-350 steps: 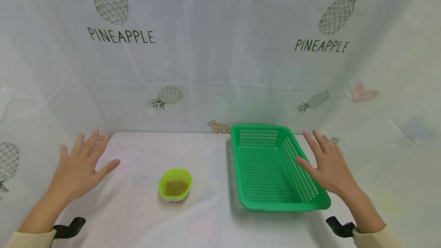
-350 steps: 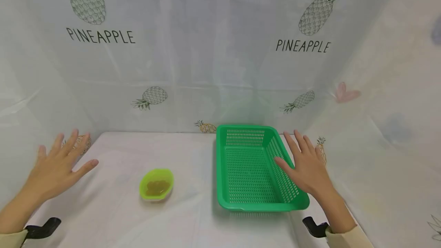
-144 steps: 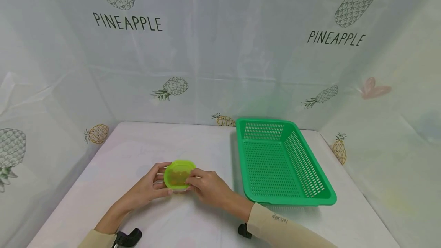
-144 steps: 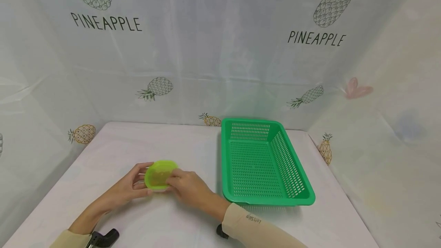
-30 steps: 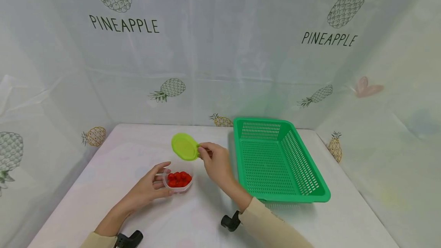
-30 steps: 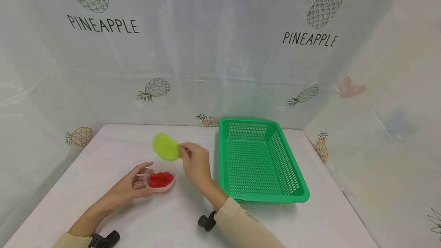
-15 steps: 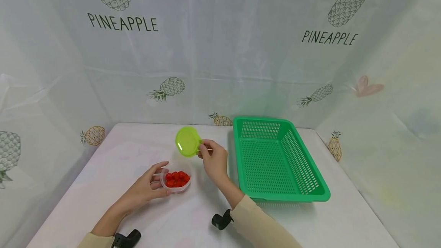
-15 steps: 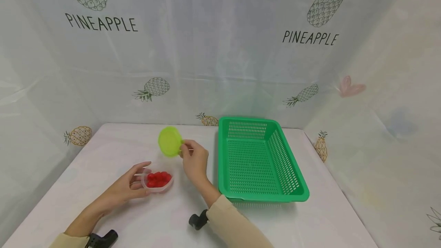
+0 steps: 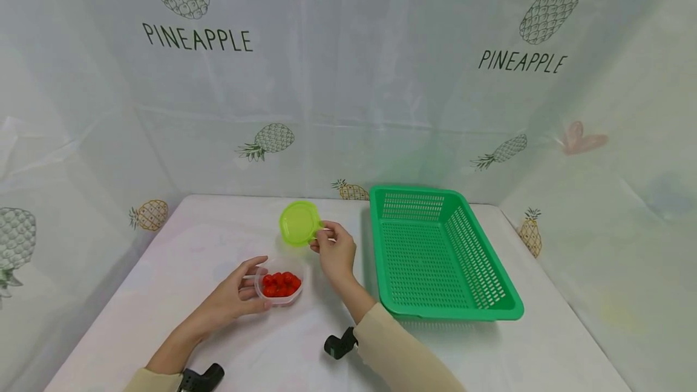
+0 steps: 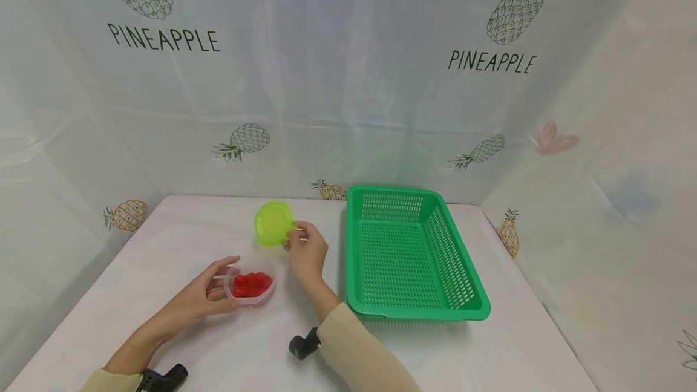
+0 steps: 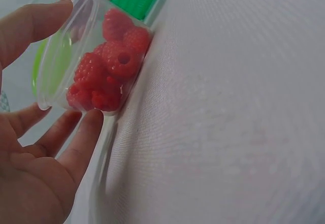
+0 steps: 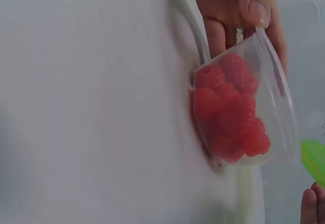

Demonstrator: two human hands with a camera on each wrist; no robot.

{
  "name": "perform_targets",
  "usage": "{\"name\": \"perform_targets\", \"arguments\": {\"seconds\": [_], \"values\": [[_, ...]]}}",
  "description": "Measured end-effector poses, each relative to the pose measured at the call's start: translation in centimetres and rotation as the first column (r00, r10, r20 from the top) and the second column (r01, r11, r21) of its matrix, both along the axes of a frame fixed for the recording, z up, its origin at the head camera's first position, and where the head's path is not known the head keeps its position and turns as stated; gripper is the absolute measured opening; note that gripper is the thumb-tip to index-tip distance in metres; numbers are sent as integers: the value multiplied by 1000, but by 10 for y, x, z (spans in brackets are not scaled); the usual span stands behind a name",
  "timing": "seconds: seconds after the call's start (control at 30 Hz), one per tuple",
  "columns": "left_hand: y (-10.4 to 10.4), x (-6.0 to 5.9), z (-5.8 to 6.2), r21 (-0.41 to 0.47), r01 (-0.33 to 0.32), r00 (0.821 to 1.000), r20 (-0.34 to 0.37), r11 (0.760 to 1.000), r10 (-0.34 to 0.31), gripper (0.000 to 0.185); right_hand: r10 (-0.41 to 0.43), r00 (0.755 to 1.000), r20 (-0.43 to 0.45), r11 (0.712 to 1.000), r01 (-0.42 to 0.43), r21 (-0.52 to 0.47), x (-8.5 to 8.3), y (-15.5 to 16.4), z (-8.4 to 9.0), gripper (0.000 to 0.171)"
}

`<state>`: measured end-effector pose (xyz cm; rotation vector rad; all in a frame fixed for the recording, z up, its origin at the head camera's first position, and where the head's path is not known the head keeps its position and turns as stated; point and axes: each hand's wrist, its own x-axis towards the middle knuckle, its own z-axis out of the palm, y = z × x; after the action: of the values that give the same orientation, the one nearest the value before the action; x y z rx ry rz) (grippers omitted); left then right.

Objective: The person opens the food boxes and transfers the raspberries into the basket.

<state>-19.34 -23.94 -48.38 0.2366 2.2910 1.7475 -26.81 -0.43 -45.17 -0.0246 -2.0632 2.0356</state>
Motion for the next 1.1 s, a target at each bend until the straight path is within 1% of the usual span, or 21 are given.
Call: {"name": "perform_targets", "arguments": {"seconds": [0.27, 0.53, 0.63, 0.8, 0.97, 1.1], "values": [[0, 1, 0, 14, 2, 1000, -3, 1000, -2, 101, -39, 999, 30, 999, 39, -3, -8, -1, -10, 24], [0, 1, 0, 13, 7, 1000, -9, 1000, -6, 101, -69, 991, 111, 994, 78, -79, -17, 4, -26, 25], [0, 1, -1, 15, 8, 1000, -8, 1000, -8, 100, -77, 990, 117, 993, 87, -84, -20, 5, -30, 25], [0, 1, -2, 16, 3, 1000, -3, 1000, -3, 100, -83, 988, 128, 994, 92, -62, -23, 7, -36, 25], [1, 1, -1, 9, -12, 1000, 5, 1000, 12, 100, -87, 986, 143, 996, 90, -11, -25, 8, -39, 27], [1, 0, -1, -1, -22, 1000, 9, 1000, 22, 100, -82, 985, 151, 996, 84, -5, -27, 10, -43, 28]]}}
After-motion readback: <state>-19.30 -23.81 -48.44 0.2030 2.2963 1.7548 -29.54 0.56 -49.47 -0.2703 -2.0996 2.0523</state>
